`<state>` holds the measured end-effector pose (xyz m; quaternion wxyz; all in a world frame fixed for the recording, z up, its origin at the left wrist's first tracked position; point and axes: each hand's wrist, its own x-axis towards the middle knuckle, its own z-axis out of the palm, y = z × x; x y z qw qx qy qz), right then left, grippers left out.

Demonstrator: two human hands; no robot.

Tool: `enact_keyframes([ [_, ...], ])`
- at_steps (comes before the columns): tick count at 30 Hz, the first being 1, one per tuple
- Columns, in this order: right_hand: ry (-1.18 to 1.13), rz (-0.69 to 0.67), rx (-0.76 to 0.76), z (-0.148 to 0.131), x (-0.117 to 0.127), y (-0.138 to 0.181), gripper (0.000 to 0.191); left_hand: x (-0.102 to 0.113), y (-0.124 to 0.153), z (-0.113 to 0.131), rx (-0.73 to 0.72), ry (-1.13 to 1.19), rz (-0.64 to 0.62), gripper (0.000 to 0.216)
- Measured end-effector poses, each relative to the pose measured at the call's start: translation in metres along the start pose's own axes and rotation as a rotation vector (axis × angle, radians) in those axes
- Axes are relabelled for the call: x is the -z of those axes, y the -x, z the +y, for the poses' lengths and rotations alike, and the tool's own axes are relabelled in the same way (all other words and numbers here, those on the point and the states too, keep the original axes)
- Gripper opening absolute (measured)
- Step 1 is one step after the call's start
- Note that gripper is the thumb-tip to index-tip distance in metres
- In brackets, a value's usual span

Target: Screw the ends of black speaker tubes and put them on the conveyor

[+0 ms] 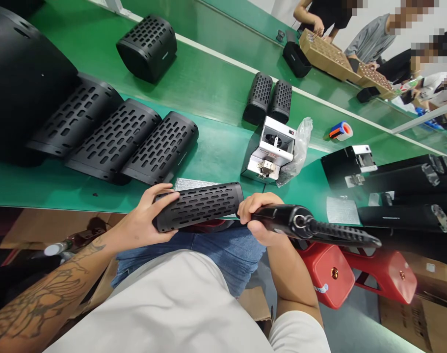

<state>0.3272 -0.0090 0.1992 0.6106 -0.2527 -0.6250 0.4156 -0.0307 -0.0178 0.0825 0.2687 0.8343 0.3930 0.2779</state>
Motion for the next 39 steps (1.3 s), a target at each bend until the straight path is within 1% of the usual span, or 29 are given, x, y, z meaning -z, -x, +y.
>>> enact_keyframes([
  [2, 0.034, 0.134, 0.016, -0.004, 0.01, -0.011, 0.033, -0.007, 0.004, -0.002, 0.03, 0.035, 0.044, 0.12],
  [4, 0.106, 0.314, 0.101, 0.0, 0.026, -0.031, 0.036, -0.016, 0.008, -0.005, 0.056, 0.076, 0.076, 0.126],
  [6, 0.226, 0.501, 0.209, 0.014, 0.047, -0.056, 0.038, -0.023, 0.011, -0.007, 0.109, 0.116, 0.093, 0.127],
  [7, 0.287, 0.572, 0.234, 0.024, 0.057, -0.067, 0.039, -0.025, 0.012, -0.008, 0.146, 0.135, 0.097, 0.128],
  [8, 0.338, 0.625, 0.26, 0.034, 0.065, -0.077, 0.041, -0.027, 0.012, -0.008, 0.182, 0.152, 0.098, 0.127],
  [10, 0.414, 0.656, 0.241, 0.055, 0.078, -0.088, 0.045, -0.029, 0.012, -0.007, 0.226, 0.179, 0.093, 0.123],
  [13, 0.465, 0.627, 0.184, 0.074, 0.086, -0.086, 0.05, -0.029, 0.011, -0.008, 0.225, 0.207, 0.096, 0.115],
  [15, 0.461, 0.628, 0.179, 0.075, 0.084, -0.08, 0.048, -0.029, 0.01, -0.009, 0.201, 0.212, 0.108, 0.114],
  [18, 0.434, 0.645, 0.166, 0.059, 0.075, -0.072, 0.045, -0.029, 0.006, -0.01, 0.15, 0.206, 0.113, 0.111],
  [20, 0.381, 0.64, 0.168, 0.039, 0.06, -0.065, 0.044, -0.03, 0.004, -0.01, 0.13, 0.207, 0.104, 0.111],
  [21, 0.335, 0.613, 0.177, 0.027, 0.05, -0.061, 0.044, -0.03, 0.002, -0.01, 0.123, 0.21, 0.101, 0.111],
  [23, 0.222, 0.496, 0.193, 0.002, 0.024, -0.048, 0.043, -0.031, 0.0, -0.009, 0.115, 0.212, 0.098, 0.112],
  [25, 0.128, 0.317, 0.154, -0.02, -0.004, -0.032, 0.041, -0.032, 0.0, -0.009, 0.112, 0.211, 0.099, 0.114],
  [27, 0.073, 0.163, 0.079, -0.033, -0.03, -0.018, 0.038, -0.034, 0.0, -0.01, 0.106, 0.207, 0.113, 0.116],
  [28, 0.055, 0.101, 0.053, -0.035, -0.04, -0.012, 0.039, -0.035, 0.0, -0.011, 0.096, 0.205, 0.125, 0.117],
  [30, 0.03, 0.017, 0.037, -0.031, -0.054, -0.005, 0.039, -0.038, 0.0, -0.014, 0.06, 0.202, 0.151, 0.12],
  [31, 0.024, 0.003, 0.045, -0.026, -0.058, -0.004, 0.039, -0.039, 0.0, -0.014, 0.043, 0.202, 0.16, 0.122],
  [35, 0.013, 0.045, 0.056, -0.004, -0.062, -0.004, 0.036, -0.042, 0.0, -0.016, 0.024, 0.196, 0.165, 0.125],
  [39, -0.041, 0.024, 0.016, 0.004, -0.063, -0.005, 0.032, -0.042, 0.0, -0.015, 0.021, 0.194, 0.169, 0.123],
])
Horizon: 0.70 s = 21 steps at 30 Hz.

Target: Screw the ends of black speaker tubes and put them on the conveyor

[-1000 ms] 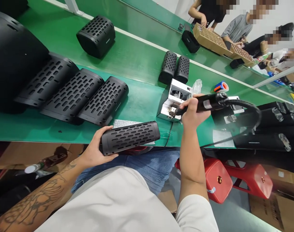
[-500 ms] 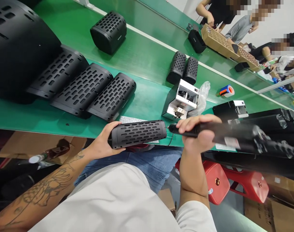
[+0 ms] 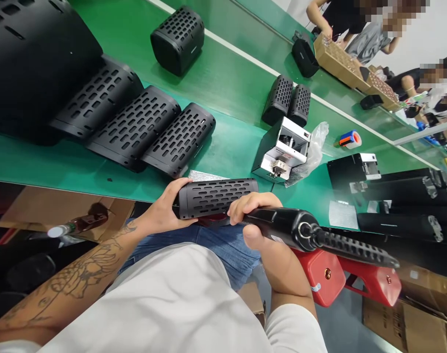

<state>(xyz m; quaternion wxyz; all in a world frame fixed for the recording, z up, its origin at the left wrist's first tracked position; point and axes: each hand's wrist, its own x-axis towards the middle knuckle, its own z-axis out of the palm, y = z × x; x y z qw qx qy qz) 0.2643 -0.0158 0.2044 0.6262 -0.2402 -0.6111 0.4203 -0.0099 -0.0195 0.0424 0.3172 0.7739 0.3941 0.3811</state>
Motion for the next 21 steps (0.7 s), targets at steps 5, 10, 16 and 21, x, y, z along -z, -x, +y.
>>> enact_keyframes([
  [5, 0.036, -0.039, -0.025, 0.003, -0.003, 0.0, 0.035, -0.002, 0.0, -0.002, -0.032, -0.006, 0.016, 0.123],
  [10, 0.063, -0.095, 0.005, 0.007, -0.002, 0.003, 0.037, -0.004, -0.001, -0.002, -0.077, -0.017, 0.041, 0.127],
  [16, -0.011, -0.156, -0.018, 0.012, 0.001, 0.011, 0.028, -0.004, 0.0, -0.003, -0.058, -0.035, 0.029, 0.131],
  [21, -0.013, -0.091, -0.04, 0.003, 0.008, 0.011, 0.029, 0.0, 0.0, 0.002, 0.014, -0.018, -0.01, 0.125],
])
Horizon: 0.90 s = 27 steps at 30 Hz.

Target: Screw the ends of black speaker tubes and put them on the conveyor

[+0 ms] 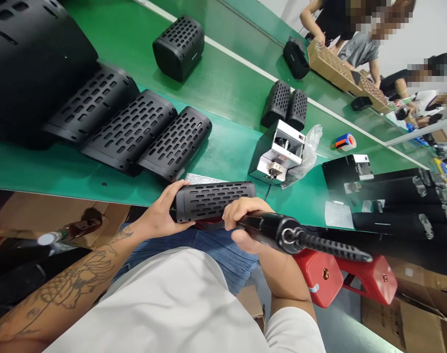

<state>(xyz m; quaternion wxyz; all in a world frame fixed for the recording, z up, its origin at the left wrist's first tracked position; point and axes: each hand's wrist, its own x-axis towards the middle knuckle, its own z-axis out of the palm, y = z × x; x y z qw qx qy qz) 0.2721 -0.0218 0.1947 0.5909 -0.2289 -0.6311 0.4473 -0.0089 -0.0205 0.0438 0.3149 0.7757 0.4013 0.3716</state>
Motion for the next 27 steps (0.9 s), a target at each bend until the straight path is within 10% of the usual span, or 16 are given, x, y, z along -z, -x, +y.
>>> enact_keyframes([
  [8, 0.418, 0.727, 0.297, 0.013, 0.107, -0.077, 0.04, 0.006, -0.007, 0.007, 0.069, 0.021, -0.065, 0.127],
  [14, 0.558, 0.73, 0.198, 0.049, 0.145, -0.082, 0.052, 0.006, -0.012, 0.007, 0.094, 0.021, -0.099, 0.125],
  [21, 0.449, 0.716, 0.201, 0.02, 0.109, -0.061, 0.043, 0.002, -0.018, 0.002, 0.034, 0.042, -0.097, 0.13],
  [27, 0.125, 0.279, 0.123, -0.036, 0.005, -0.026, 0.037, -0.006, -0.018, -0.004, -0.003, 0.077, -0.071, 0.133],
])
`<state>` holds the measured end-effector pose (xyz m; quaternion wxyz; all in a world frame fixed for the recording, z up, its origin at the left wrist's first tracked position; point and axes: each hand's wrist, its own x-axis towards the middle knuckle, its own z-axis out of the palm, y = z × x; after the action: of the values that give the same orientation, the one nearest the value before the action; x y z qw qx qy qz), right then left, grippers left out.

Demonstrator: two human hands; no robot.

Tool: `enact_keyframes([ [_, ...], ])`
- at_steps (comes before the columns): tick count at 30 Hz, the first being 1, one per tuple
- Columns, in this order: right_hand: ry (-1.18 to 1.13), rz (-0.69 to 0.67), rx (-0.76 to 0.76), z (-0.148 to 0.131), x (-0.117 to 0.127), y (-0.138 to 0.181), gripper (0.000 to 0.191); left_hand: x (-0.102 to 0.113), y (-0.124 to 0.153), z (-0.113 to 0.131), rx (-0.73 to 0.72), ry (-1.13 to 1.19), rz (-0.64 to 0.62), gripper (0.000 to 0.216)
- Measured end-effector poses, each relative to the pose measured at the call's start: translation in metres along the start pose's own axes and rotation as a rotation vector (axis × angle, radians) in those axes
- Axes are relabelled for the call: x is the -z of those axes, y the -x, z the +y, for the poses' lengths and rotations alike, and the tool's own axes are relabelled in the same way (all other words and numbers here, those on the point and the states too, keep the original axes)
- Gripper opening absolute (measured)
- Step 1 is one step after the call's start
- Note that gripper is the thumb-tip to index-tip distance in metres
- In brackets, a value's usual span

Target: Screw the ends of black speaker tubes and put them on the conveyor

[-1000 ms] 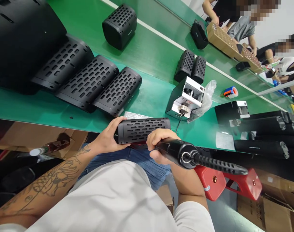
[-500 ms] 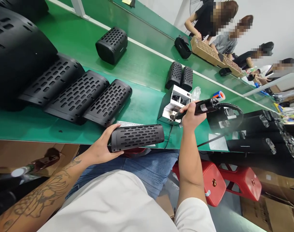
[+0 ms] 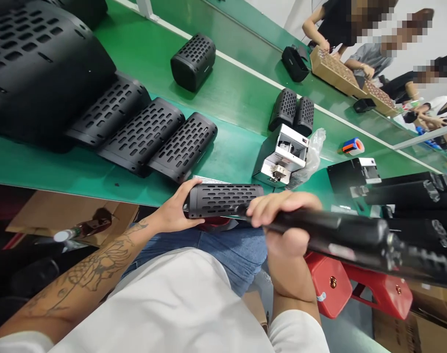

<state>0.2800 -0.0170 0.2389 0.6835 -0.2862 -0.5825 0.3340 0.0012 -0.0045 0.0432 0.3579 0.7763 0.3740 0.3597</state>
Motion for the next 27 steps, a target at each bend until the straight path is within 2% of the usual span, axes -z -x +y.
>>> enact_keyframes([
  [3, -0.09, -0.154, -0.119, -0.007, -0.035, 0.023, 0.038, -0.001, 0.0, -0.001, 0.004, 0.035, 0.009, 0.131],
  [8, -0.164, -0.248, -0.066, 0.025, -0.059, 0.03, 0.032, -0.003, 0.0, 0.001, 0.024, 0.067, 0.015, 0.13],
  [11, -0.169, -0.265, -0.08, 0.038, -0.064, 0.028, 0.03, -0.005, 0.0, 0.001, 0.019, 0.081, 0.02, 0.129],
  [17, -0.166, -0.315, -0.058, 0.046, -0.071, 0.03, 0.028, -0.008, -0.001, -0.001, -0.014, 0.069, 0.027, 0.131],
  [24, -0.144, -0.38, -0.174, 0.052, -0.064, 0.033, 0.03, -0.009, -0.001, 0.001, -0.012, 0.048, 0.028, 0.136],
  [27, -0.178, -0.425, -0.165, 0.058, -0.059, 0.036, 0.028, -0.009, -0.001, 0.001, -0.02, 0.05, 0.035, 0.133],
])
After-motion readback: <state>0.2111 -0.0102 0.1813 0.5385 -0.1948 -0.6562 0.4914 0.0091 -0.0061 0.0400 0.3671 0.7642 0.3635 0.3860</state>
